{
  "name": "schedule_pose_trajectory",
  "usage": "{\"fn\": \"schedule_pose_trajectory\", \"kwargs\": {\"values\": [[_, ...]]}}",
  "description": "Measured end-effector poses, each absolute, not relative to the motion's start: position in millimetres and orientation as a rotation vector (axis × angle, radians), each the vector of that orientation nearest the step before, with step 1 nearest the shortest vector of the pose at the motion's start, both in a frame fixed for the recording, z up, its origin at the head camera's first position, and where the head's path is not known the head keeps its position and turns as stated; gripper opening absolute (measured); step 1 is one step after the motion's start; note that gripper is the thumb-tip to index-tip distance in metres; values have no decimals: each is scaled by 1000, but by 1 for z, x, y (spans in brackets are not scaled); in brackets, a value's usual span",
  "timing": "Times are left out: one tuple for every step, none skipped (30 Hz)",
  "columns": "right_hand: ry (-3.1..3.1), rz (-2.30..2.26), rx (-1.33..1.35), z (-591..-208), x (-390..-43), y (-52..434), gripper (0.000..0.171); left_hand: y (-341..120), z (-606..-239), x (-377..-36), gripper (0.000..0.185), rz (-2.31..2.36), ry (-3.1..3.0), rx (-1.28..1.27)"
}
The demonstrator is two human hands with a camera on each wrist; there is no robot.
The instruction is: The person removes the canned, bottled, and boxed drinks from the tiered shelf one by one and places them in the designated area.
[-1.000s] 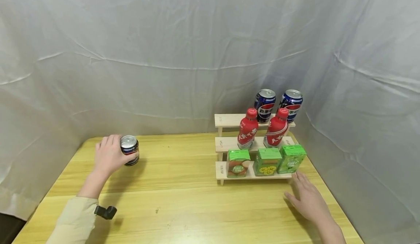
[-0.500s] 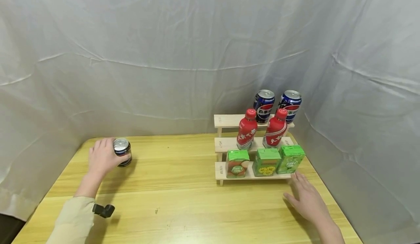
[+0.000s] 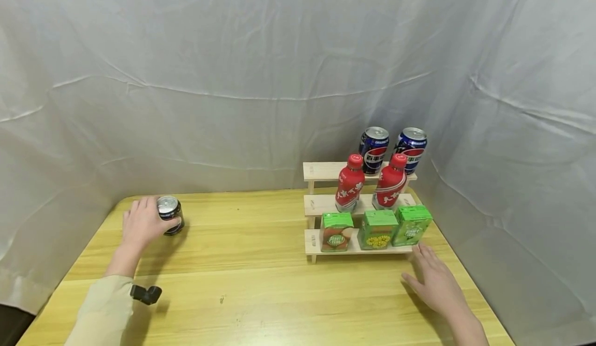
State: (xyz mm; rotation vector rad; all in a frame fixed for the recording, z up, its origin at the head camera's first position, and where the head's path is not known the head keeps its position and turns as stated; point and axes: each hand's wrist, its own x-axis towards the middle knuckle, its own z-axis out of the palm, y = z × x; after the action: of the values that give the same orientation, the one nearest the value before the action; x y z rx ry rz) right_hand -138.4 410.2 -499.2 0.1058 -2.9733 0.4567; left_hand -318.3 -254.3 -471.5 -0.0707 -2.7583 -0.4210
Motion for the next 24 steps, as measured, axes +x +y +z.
{"fn": "schedule_pose_trajectory", "kwargs": {"values": [[-2975, 458, 105, -499, -138, 410, 83, -255, -471, -319, 89, -424, -2761, -69], [-2976, 459, 105, -499, -138, 410, 83, -255, -471, -319, 89, -429, -2764, -67], [-2977, 458, 104, -499, -138, 410, 83, -256, -471, -319, 90, -433, -2767, -66], [-2978, 458, 101, -499, -138, 410, 83, -256, -470, -319, 90, -437, -2769, -65], [-2979, 456, 101, -499, -138, 410, 83, -257, -470, -320, 90, -442, -2771, -64], [-2980, 454, 101, -499, -138, 410, 83, -257, -469, -320, 90, -446, -2774, -64], [-2982, 454, 100, -499, -138, 410, 83, -257, -469, -320, 90, -450, -2777, -63], [-2983, 452, 100, -499, -138, 410, 83, -258, -469, -320, 90, -453, -2780, -60], [-2984, 450, 99, -499, -138, 410, 83, -258, -469, -320, 90, -456, -2784, -58], [-2984, 451, 98, -499, -139, 410, 83, -258, -468, -320, 90, -457, -2788, -56], [-2985, 451, 98, -499, -139, 410, 83, -259, -468, -320, 90, -459, -2794, -53], [-2985, 451, 97, -499, -139, 410, 83, -259, -468, -320, 90, -461, -2798, -50], [-2984, 450, 97, -499, -139, 410, 83, -259, -468, -320, 90, -466, -2803, -48], [-2982, 447, 98, -498, -139, 410, 83, -260, -468, -320, 90, -469, -2807, -47], [-2980, 447, 99, -499, -139, 410, 83, -261, -468, -320, 90, -472, -2811, -47], [-2976, 447, 100, -499, -139, 410, 83, -261, -467, -320, 90, -478, -2814, -48], [-2971, 445, 102, -499, -139, 410, 83, -262, -468, -320, 89, -486, -2817, -49], [-2965, 446, 104, -499, -139, 410, 83, -263, -468, -320, 89, -492, -2818, -52], [-2963, 446, 105, -499, -139, 410, 82, -264, -468, -320, 89, -498, -2820, -55], [-2961, 448, 105, -499, -139, 410, 82, -265, -468, -321, 89, -505, -2821, -58], [-2958, 451, 105, -499, -139, 410, 82, -267, -469, -321, 89, -513, -2822, -61], [-2956, 452, 105, -499, -139, 410, 82, -268, -469, -322, 89, -523, -2823, -64], [-2957, 454, 104, -499, -139, 409, 81, -270, -470, -323, 88, -529, -2826, -66], [-2957, 455, 103, -499, -139, 409, 81, -271, -470, -323, 89, -537, -2828, -68]]}}
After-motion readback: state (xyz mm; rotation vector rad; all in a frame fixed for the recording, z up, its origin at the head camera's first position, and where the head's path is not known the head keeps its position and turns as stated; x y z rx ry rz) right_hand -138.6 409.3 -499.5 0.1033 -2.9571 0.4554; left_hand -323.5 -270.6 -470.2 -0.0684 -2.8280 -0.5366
